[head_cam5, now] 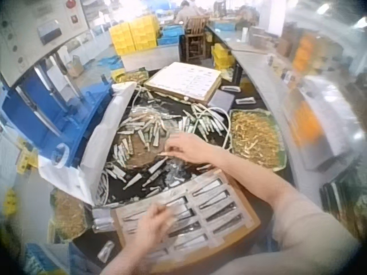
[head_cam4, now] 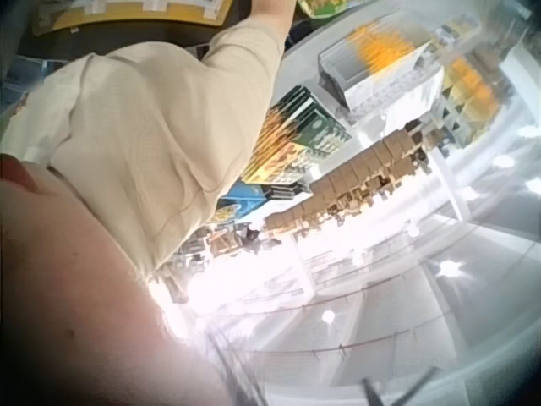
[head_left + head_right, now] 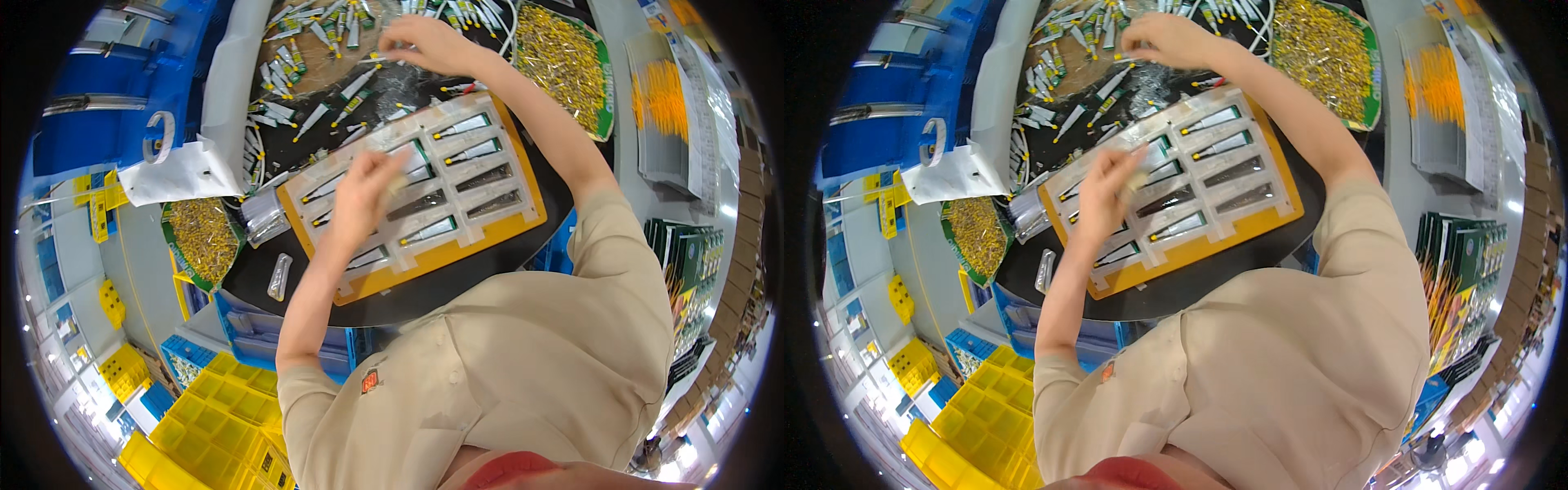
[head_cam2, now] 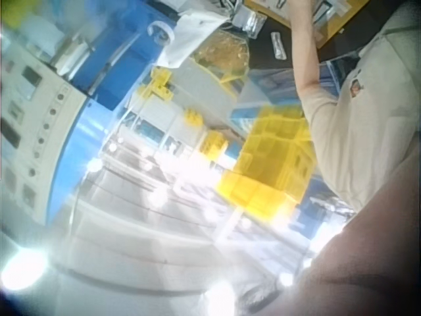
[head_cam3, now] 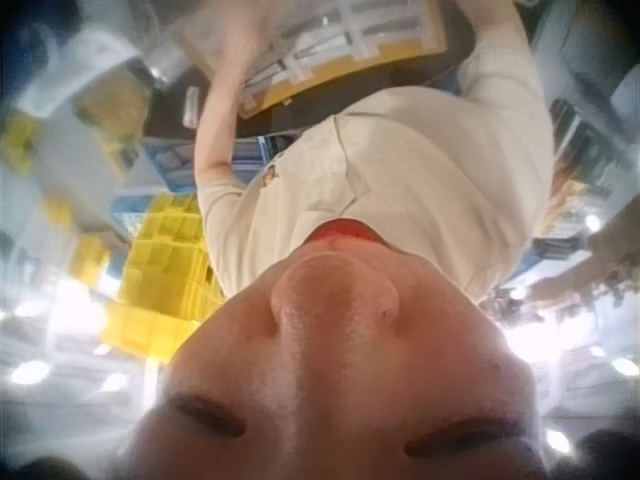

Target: The person places small cylindrical electronic components into a yellow tray, then covers the tray with a clear plastic sheet and seals it. They repeat this process multiple times, handling components and trays throughout the clip.

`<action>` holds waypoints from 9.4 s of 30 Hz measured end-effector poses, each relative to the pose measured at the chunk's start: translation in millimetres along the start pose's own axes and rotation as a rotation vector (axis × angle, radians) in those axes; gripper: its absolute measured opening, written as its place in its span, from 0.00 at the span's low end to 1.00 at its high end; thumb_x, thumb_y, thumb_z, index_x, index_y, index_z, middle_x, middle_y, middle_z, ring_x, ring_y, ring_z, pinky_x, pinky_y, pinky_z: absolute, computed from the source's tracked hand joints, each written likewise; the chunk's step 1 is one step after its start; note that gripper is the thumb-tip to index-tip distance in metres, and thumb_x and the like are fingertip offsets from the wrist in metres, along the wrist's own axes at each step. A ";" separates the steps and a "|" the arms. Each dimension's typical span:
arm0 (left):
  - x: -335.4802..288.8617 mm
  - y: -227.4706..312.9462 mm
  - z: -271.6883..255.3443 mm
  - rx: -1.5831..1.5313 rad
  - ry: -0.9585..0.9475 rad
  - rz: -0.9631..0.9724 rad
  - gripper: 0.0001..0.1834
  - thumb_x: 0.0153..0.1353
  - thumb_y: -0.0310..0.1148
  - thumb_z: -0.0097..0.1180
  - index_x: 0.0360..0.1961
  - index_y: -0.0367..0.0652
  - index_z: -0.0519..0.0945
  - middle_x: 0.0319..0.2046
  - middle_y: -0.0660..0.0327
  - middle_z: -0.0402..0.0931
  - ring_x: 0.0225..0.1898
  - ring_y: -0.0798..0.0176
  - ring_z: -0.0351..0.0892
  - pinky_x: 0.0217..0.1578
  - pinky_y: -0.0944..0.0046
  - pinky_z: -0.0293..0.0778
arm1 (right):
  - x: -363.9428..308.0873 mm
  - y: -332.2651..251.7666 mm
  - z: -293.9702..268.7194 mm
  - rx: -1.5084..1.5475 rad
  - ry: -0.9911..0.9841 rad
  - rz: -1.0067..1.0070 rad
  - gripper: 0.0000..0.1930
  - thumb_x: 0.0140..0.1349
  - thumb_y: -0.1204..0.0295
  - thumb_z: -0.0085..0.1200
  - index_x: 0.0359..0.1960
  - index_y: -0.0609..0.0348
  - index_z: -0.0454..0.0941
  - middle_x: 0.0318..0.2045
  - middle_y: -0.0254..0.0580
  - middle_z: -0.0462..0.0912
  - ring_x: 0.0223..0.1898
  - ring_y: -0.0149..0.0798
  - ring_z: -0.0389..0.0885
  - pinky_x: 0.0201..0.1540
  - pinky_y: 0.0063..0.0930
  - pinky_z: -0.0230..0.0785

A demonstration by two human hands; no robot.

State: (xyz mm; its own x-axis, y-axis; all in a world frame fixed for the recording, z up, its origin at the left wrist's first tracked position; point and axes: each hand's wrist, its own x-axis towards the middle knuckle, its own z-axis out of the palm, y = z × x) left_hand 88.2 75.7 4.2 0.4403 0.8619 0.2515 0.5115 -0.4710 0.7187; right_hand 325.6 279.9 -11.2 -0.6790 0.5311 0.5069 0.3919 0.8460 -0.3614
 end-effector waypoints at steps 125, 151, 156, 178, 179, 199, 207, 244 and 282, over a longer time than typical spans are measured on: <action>-61.9 -59.3 -56.5 0.420 0.068 -0.168 0.20 0.59 0.19 0.51 0.54 0.36 0.79 0.41 0.52 0.74 0.45 0.47 0.78 0.43 0.55 0.76 | -93.9 -160.6 39.0 -0.096 0.054 0.106 0.08 0.52 0.72 0.68 0.34 0.53 0.85 0.30 0.32 0.79 0.36 0.39 0.76 0.44 0.35 0.67; -70.8 33.4 -3.7 -0.397 -0.149 -0.595 0.08 0.69 0.27 0.50 0.43 0.39 0.81 0.26 0.64 0.78 0.28 0.68 0.73 0.33 0.66 0.71 | -101.2 -213.5 9.2 0.033 0.044 0.065 0.16 0.50 0.75 0.67 0.44 0.53 0.85 0.42 0.39 0.81 0.46 0.45 0.79 0.49 0.39 0.73; -107.4 52.4 -17.8 -0.231 -0.182 -0.557 0.08 0.68 0.26 0.51 0.43 0.38 0.80 0.26 0.60 0.78 0.30 0.64 0.75 0.36 0.65 0.72 | -84.9 -244.5 26.3 0.244 -0.023 0.039 0.19 0.49 0.74 0.68 0.46 0.55 0.83 0.38 0.38 0.80 0.41 0.44 0.78 0.43 0.35 0.75; -117.4 -5.5 -12.1 0.261 0.278 -0.190 0.13 0.54 0.23 0.64 0.42 0.47 0.87 0.37 0.60 0.80 0.40 0.54 0.78 0.41 0.59 0.76 | -25.8 -209.5 114.3 -0.047 0.075 -0.030 0.05 0.53 0.72 0.65 0.32 0.53 0.83 0.30 0.33 0.79 0.35 0.40 0.77 0.39 0.33 0.71; -116.8 -8.3 -10.6 0.297 0.283 -0.163 0.15 0.50 0.23 0.65 0.41 0.48 0.87 0.37 0.63 0.79 0.42 0.56 0.76 0.43 0.58 0.73 | -27.6 -207.4 113.0 -0.057 0.040 -0.016 0.05 0.54 0.72 0.65 0.32 0.52 0.84 0.31 0.32 0.80 0.35 0.39 0.78 0.40 0.32 0.70; -147.3 31.0 4.7 0.394 0.245 -0.116 0.21 0.46 0.23 0.65 0.45 0.49 0.87 0.36 0.64 0.77 0.41 0.56 0.75 0.43 0.57 0.69 | -113.4 -189.3 34.5 -0.204 0.026 0.161 0.11 0.56 0.72 0.64 0.41 0.55 0.86 0.43 0.36 0.82 0.46 0.43 0.76 0.50 0.38 0.68; -93.7 48.8 66.1 0.202 0.194 0.015 0.22 0.48 0.20 0.66 0.47 0.45 0.86 0.32 0.61 0.74 0.35 0.57 0.73 0.37 0.59 0.72 | -105.2 -175.7 47.0 -0.321 0.065 0.300 0.16 0.60 0.66 0.62 0.50 0.50 0.84 0.51 0.35 0.79 0.52 0.45 0.73 0.55 0.40 0.65; -53.3 43.0 65.8 0.568 0.069 -0.079 0.26 0.60 0.34 0.59 0.62 0.55 0.77 0.51 0.58 0.70 0.55 0.51 0.65 0.57 0.48 0.58 | -246.7 -39.5 -88.7 -0.931 0.064 0.714 0.10 0.60 0.61 0.61 0.42 0.43 0.86 0.36 0.36 0.84 0.43 0.45 0.81 0.45 0.45 0.71; -119.0 -9.6 -31.3 0.562 0.303 -0.291 0.24 0.71 0.37 0.46 0.67 0.48 0.71 0.69 0.52 0.61 0.70 0.42 0.55 0.68 0.42 0.48 | -221.4 -184.1 -65.7 -0.123 0.048 0.562 0.07 0.52 0.76 0.66 0.34 0.54 0.85 0.39 0.38 0.82 0.47 0.44 0.77 0.53 0.34 0.69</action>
State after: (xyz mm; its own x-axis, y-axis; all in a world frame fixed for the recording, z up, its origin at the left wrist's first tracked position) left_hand 7.8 -16.4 -12.4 0.0438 0.9437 0.3280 0.9172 -0.1682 0.3613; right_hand 444.6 9.6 -5.5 -0.3179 0.8998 0.2987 0.7556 0.4307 -0.4935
